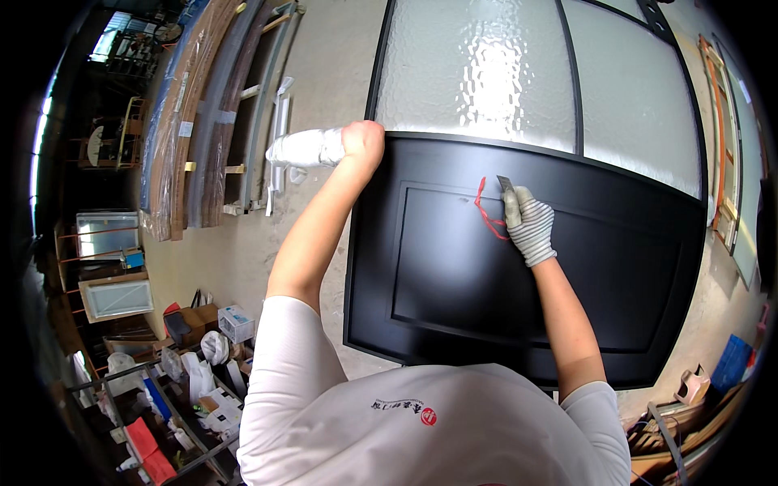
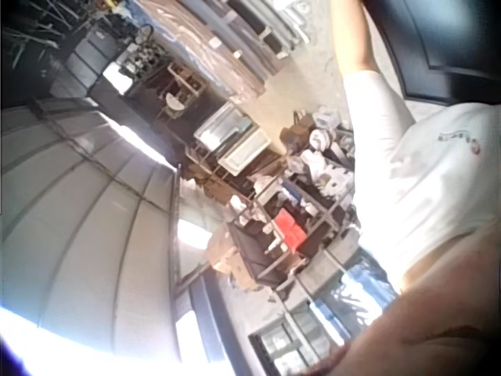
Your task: The person aligns a black door panel with a large glass frame and secures it using a red zip tie. They then use a utility knife to trim the excess length of the zip tie and clean the edges of the door panel.
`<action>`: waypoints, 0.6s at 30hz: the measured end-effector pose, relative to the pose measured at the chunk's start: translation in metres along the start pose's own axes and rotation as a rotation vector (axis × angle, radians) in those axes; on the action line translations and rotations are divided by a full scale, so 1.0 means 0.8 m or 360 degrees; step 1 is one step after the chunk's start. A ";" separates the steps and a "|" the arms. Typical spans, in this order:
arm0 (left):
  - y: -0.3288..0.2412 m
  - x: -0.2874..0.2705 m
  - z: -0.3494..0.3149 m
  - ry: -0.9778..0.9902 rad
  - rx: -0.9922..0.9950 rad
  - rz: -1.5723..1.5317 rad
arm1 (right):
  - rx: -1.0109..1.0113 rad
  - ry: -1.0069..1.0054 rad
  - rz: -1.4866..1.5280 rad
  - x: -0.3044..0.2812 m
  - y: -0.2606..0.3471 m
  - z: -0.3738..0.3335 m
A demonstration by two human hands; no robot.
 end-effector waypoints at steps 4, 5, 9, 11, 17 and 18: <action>0.031 -0.005 -0.015 -0.0234 0.0035 -0.0461 | 0.0010 -0.0004 0.0010 0.000 -0.001 -0.001; 0.038 -0.004 -0.020 -0.0284 -0.0007 -0.0518 | 0.0016 0.0006 0.0013 0.000 -0.002 -0.001; 0.059 -0.003 -0.039 -0.0428 -0.0169 -0.0845 | -0.0023 -0.0036 0.0012 0.003 -0.003 0.000; 0.060 0.000 -0.047 -0.0632 -0.0092 -0.1054 | -0.0057 -0.0068 -0.0005 0.003 -0.003 0.000; 0.036 -0.009 -0.054 -0.0733 -0.0054 -0.1002 | -0.0046 -0.0071 -0.0015 0.001 -0.001 0.000; 0.033 -0.011 -0.053 -0.0745 -0.0067 -0.0964 | -0.0044 -0.0069 -0.0024 0.002 -0.002 0.000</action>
Point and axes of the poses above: each hand's wrist, its own z-axis towards the middle knuckle, its own x-axis out of the palm, y = z × x, the point moved 3 cm from there along z, towards the middle knuckle, and after that the axes turned 2 degrees about -y, right-handed, at the moved point
